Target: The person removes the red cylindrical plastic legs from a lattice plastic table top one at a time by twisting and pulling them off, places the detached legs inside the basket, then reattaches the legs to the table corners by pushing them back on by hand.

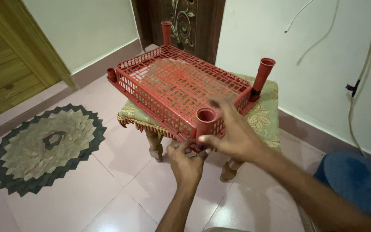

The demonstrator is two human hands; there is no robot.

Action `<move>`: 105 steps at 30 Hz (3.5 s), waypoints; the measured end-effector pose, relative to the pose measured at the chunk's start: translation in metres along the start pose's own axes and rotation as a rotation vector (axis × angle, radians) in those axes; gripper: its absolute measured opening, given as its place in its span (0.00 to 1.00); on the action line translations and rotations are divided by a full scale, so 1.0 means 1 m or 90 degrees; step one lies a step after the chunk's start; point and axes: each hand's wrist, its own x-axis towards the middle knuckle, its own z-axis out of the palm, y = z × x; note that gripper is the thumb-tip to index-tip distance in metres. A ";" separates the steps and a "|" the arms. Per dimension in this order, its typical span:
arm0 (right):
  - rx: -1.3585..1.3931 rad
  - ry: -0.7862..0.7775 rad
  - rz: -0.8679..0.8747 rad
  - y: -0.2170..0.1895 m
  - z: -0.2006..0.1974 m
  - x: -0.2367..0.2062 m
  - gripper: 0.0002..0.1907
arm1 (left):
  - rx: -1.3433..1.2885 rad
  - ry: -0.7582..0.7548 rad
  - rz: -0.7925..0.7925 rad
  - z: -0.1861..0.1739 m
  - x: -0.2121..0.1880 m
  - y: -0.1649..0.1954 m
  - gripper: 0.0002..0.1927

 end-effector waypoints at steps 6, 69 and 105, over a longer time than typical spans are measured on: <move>-0.009 -0.084 -0.067 -0.009 -0.013 0.021 0.26 | -0.013 -0.027 -0.057 0.000 0.004 0.007 0.20; 0.211 0.054 0.188 0.050 0.013 0.021 0.33 | -0.454 -0.068 -0.248 0.036 0.021 0.033 0.41; 0.218 0.096 0.289 0.097 0.044 -0.029 0.22 | -0.022 -0.147 0.183 -0.003 0.062 0.119 0.24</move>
